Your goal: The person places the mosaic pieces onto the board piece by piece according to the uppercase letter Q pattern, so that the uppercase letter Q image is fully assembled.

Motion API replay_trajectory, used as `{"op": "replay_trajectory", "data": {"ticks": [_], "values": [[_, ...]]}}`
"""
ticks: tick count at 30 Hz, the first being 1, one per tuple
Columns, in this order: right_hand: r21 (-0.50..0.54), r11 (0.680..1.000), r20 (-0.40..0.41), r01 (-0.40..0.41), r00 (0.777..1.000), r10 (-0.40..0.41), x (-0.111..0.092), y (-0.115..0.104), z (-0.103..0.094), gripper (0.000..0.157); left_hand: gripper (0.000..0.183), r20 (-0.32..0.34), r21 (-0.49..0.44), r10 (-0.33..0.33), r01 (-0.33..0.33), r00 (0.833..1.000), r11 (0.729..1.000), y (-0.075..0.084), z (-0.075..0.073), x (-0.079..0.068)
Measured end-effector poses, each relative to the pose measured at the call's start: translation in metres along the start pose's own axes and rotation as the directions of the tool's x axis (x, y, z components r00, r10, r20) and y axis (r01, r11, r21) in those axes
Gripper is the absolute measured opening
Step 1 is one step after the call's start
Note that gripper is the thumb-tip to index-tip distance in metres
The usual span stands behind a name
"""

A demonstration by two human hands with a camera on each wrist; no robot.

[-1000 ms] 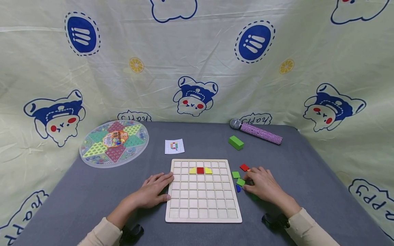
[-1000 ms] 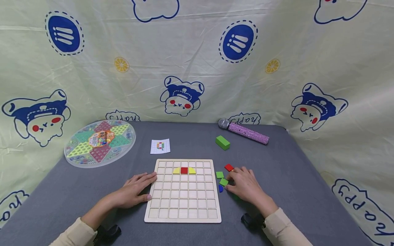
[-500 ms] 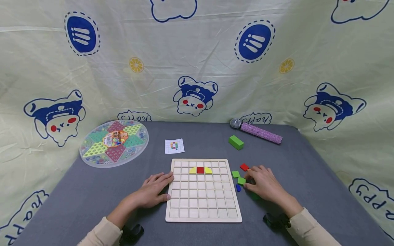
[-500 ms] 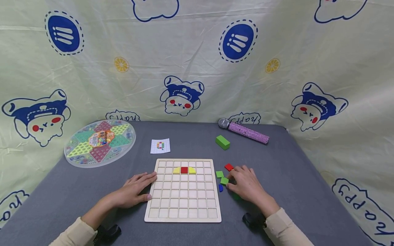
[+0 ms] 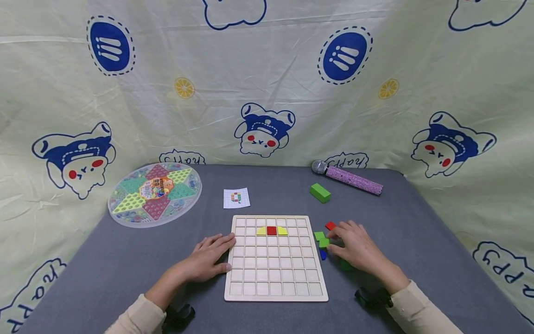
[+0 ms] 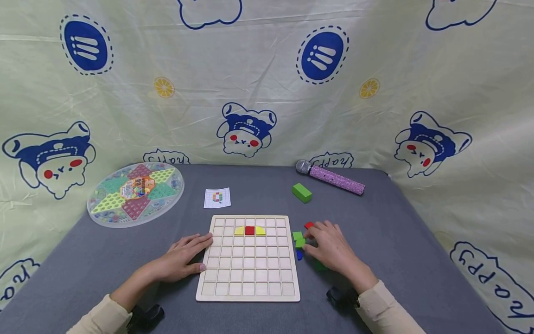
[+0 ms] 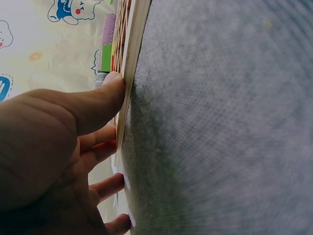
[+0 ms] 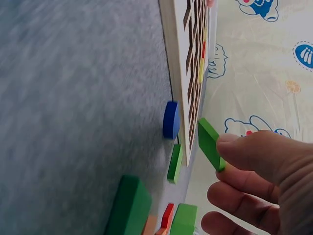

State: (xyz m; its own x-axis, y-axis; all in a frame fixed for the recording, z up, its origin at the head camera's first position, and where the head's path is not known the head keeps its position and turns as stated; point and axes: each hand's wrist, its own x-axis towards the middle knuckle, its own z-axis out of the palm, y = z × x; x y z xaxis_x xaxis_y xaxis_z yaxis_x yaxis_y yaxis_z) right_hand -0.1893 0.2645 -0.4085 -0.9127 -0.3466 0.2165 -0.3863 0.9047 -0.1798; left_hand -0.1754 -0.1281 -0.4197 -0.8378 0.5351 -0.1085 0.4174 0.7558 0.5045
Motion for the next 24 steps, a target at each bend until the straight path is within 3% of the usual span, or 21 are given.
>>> {"op": "replay_trajectory", "data": {"ticks": [11, 24], "values": [[0.045, 0.995, -0.046, 0.088, 0.995, -0.086, 0.011, -0.016, 0.005, 0.02, 0.063, -0.005, 0.003, 0.003, -0.003, 1.0, 1.0, 0.0, 0.0, 0.0], [0.053, 0.993, 0.007, 0.103, 0.995, -0.104, 0.028, -0.037, 0.01, 0.019, 0.063, -0.005, -0.003, 0.011, -0.011, 1.0, 1.0, -0.001, 0.001, 0.0]]}}
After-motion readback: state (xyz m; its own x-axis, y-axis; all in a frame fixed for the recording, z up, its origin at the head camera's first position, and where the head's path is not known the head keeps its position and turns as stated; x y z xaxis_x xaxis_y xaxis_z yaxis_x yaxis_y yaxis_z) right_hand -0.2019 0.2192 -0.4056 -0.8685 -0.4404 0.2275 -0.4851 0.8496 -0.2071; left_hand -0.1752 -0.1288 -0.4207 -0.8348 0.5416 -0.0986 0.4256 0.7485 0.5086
